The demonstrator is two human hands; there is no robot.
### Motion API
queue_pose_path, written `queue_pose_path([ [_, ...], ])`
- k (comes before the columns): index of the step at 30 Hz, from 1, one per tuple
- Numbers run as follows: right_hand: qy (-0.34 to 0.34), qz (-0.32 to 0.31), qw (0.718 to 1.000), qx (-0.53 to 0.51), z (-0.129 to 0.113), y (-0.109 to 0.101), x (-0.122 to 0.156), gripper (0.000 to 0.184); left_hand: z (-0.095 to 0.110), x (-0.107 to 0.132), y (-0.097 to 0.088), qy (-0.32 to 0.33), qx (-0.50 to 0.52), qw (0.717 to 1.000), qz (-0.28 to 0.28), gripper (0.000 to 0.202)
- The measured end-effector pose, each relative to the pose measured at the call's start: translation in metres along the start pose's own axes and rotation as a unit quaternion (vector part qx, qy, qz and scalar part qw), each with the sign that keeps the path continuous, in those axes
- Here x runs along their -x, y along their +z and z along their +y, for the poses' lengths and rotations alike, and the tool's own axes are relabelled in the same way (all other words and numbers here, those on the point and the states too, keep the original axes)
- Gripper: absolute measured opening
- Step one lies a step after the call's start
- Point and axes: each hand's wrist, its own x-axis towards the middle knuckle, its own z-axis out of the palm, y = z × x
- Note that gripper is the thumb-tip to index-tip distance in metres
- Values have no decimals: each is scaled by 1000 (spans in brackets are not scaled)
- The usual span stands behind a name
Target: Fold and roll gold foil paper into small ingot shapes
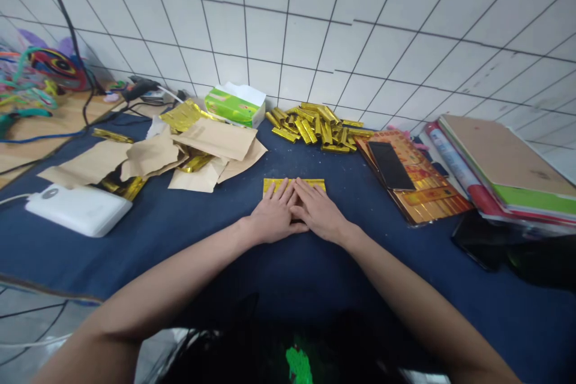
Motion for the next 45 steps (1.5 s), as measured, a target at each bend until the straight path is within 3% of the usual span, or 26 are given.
queue_pose_path([
  [5,40,-34,998,32,19,-6,6,67,-4,1,-2,1,0,1000,-19,90],
  [10,16,-80,996,-38,31,-19,10,95,-22,5,-20,21,47,995,-83,98],
  [13,-3,-97,991,-92,38,-29,12,83,-31,7,-37,33,89,986,-137,95],
  [16,-11,-94,989,-115,43,-33,14,62,-35,8,-48,30,120,981,-152,88],
  [25,-31,-14,989,-142,61,-18,16,33,-39,7,-53,45,179,978,-92,44],
  [32,27,-6,977,-211,66,-23,16,16,-42,8,-59,51,194,975,-100,35],
  [36,20,16,976,-217,61,-25,14,21,-42,7,-59,49,198,975,-88,11],
  [45,43,59,977,-199,52,-22,11,28,-46,1,-47,16,203,979,-20,21],
])
